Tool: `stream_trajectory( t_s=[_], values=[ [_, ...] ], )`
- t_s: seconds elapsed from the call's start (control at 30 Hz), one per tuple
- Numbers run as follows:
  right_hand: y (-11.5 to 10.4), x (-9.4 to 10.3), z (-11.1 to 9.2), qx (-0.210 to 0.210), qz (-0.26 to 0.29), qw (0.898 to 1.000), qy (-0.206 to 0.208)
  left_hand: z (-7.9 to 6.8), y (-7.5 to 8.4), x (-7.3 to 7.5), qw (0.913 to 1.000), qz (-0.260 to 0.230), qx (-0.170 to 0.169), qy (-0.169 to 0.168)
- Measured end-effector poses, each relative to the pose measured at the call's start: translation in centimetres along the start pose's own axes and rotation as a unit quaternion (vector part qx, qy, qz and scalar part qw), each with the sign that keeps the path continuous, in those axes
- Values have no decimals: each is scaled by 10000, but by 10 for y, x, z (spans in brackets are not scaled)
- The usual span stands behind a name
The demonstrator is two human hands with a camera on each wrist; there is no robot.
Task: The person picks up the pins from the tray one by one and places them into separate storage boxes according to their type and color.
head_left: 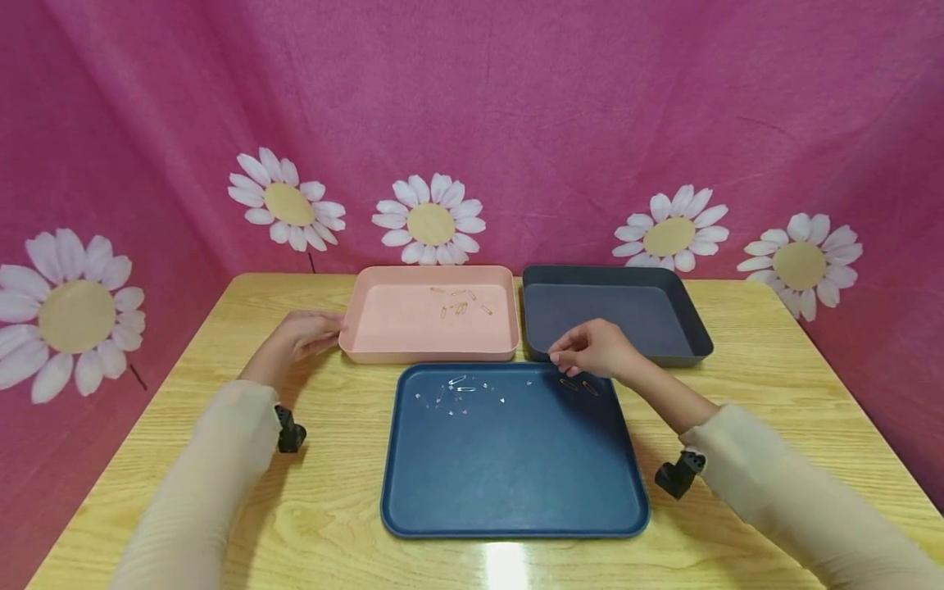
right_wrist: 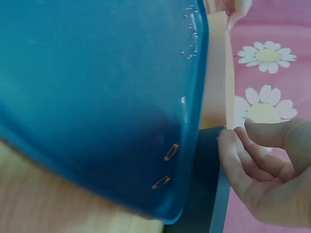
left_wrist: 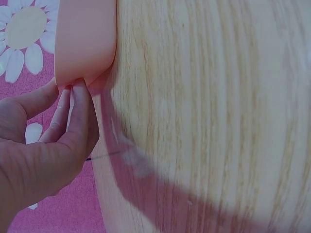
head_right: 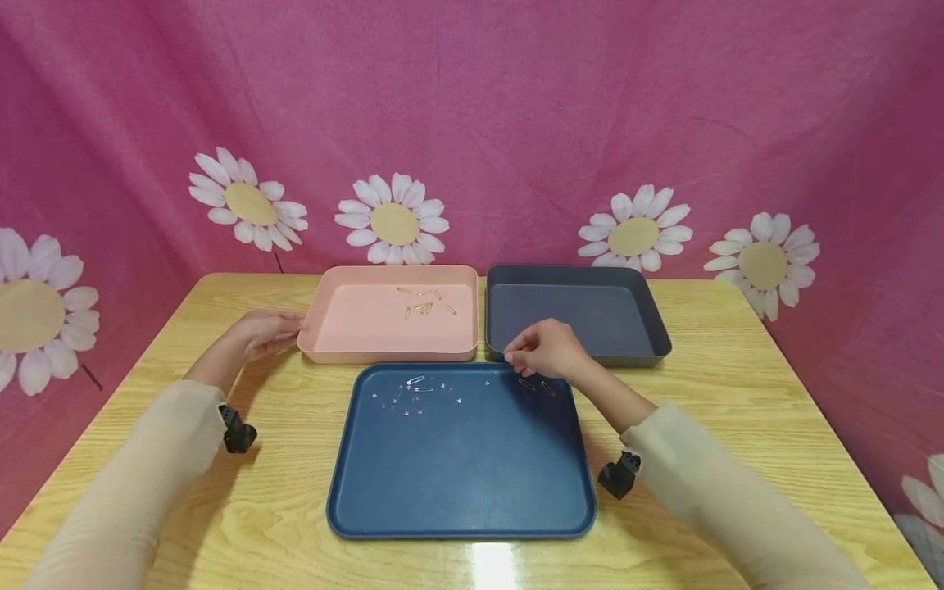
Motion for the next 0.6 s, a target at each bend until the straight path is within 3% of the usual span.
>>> stream_trajectory(
  t_s=[0.27,0.6],
  values=[
    [17,-6,-10,-43,-509,9984,225,1,-1,0,9999,-83,23,-53],
    [23,-13,-15,92,-1480,9812,1232,0,-1,0,9999,104,103,12]
  ],
)
Point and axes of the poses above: each hand's wrist, its own z-axis towards the middle knuckle, its own x-axis out of the back of the hand, y = z × x, the point moved 4 cm from there along z, towards the middle knuckle, and after that the axes turned 10 degrees about -x, right-handed, at the moved point
